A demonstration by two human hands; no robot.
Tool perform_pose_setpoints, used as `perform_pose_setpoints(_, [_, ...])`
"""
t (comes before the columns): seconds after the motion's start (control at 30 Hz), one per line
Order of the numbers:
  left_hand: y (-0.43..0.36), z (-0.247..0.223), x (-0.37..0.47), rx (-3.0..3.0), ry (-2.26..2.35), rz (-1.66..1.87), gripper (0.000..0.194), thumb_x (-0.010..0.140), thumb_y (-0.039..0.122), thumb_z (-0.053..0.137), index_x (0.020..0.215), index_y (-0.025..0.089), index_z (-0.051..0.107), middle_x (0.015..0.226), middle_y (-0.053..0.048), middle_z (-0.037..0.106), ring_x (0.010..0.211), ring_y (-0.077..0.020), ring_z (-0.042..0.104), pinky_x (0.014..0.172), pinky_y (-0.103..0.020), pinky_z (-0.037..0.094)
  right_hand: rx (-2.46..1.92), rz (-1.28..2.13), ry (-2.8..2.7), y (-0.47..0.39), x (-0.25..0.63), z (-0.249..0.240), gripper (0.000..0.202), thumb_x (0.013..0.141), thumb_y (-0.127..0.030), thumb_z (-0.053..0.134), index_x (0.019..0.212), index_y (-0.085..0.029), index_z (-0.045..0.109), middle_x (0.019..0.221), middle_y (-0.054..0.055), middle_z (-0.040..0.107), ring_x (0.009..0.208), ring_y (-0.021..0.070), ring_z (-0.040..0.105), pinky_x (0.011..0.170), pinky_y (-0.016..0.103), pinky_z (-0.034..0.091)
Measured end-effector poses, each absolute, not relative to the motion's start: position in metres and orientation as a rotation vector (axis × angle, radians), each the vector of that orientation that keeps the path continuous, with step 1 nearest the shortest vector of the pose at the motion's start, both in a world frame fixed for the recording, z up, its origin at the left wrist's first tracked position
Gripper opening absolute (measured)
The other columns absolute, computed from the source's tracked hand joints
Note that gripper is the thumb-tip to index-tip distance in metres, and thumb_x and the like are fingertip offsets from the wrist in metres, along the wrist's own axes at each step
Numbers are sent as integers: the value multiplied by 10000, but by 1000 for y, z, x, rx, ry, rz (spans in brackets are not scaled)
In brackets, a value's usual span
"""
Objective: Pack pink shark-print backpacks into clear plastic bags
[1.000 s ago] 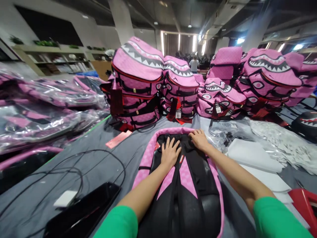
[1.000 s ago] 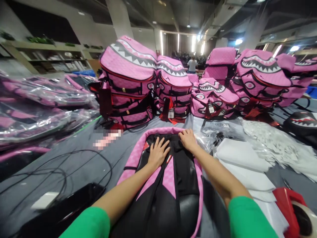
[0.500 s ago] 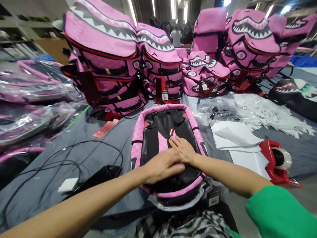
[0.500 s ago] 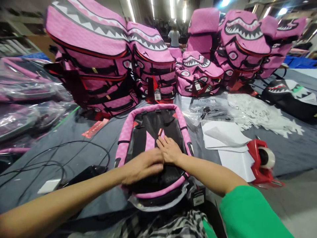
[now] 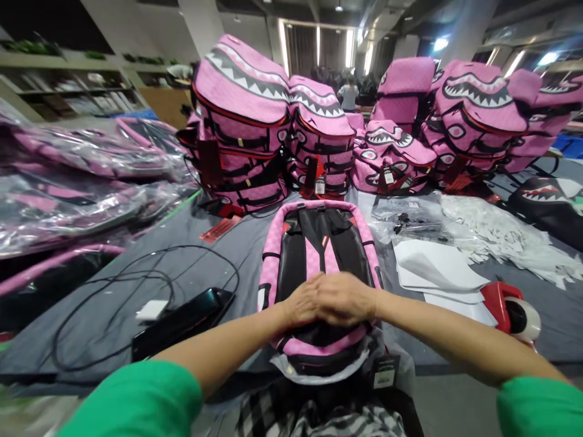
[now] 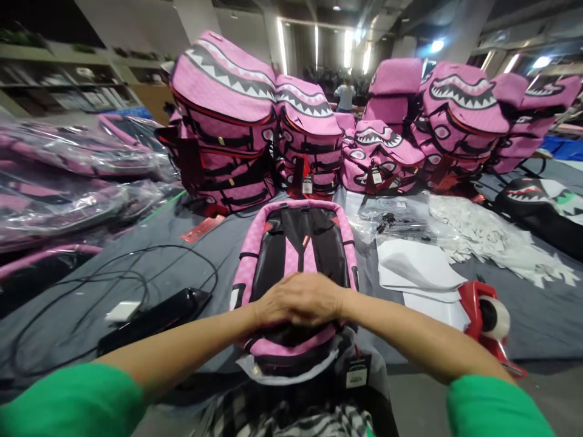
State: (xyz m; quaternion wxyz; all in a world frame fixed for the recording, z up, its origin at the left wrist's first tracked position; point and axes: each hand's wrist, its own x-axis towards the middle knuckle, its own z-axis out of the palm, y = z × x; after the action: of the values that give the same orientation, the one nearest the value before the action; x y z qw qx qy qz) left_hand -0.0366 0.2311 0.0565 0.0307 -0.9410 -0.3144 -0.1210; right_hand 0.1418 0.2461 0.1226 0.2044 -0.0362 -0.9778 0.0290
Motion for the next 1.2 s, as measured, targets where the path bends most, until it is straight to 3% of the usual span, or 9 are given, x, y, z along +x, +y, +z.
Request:
perform_pose_setpoints(0.13, [240,61,-49,-2547,-1553,-468,647,900,596,541,1473,302,479,1586,-151,346,1448,-494,207,1098,-732,165,352,117,-3130,227,130,123,182,919,-360,594,984,-192,620,812,40,669,711,185,582,669,321,430])
perform_pose_setpoints(0.23, [239,50,-50,-2474,-1752,-427,726,838,704,563,1489,421,411,1640,-94,254,1469,-507,154,1103,-736,139,513,278,-3136,229,123,102,213,886,-334,633,1025,-174,602,843,47,669,733,188,592,664,315,424])
perform_pose_setpoints(0.4, [236,41,-47,-2495,-1788,-460,766,821,702,587,1505,447,354,1672,-67,157,1485,-514,74,1115,-745,78,441,350,-3030,244,125,57,59,859,-274,559,856,-215,564,768,35,621,725,186,579,696,305,437])
perform_pose_setpoints(0.67, [222,47,-40,-2510,-1857,-440,695,869,611,578,1504,399,393,1656,-82,218,1492,-485,102,1132,-725,103,133,22,-2945,228,138,63,131,865,-299,482,838,-226,587,762,41,621,733,191,575,744,341,478])
perform_pose_setpoints(0.8, [183,38,-30,-2508,-1868,-454,742,847,684,556,1505,377,403,1646,-119,235,1475,-508,132,1124,-724,97,-431,-113,-2676,236,151,92,296,955,-275,399,1120,-208,635,1067,109,692,981,213,630,936,408,475])
perform_pose_setpoints(0.97, [171,66,-37,-2676,-1774,-283,815,821,826,416,1517,406,357,1581,-185,352,1379,-549,327,1020,-756,226,-1537,-4,-2273,294,146,91,610,1007,-413,336,1442,1,447,1504,265,435,1431,327,384,1168,515,291])
perform_pose_setpoints(1.1, [231,115,-45,-2723,-1669,-240,775,944,712,289,1575,263,259,1242,-218,663,1094,-389,622,963,-610,378,-1706,64,-2384,308,141,59,812,989,-559,366,1494,77,336,1591,281,228,1502,358,218,1209,500,224])
perform_pose_setpoints(1.13, [250,121,-45,-2654,-1687,-306,746,969,668,283,1577,235,254,1227,-207,674,1126,-374,610,993,-599,364,-1701,64,-2389,307,141,53,812,990,-568,361,1503,61,334,1594,269,228,1503,351,220,1209,496,231])
perform_pose_setpoints(1.2, [286,118,-44,-2538,-1699,-408,696,969,642,344,1555,267,321,1466,-180,521,1379,-398,414,1088,-632,268,-1671,35,-2372,301,145,44,793,994,-573,359,1506,32,351,1589,253,260,1498,340,244,1203,496,259])
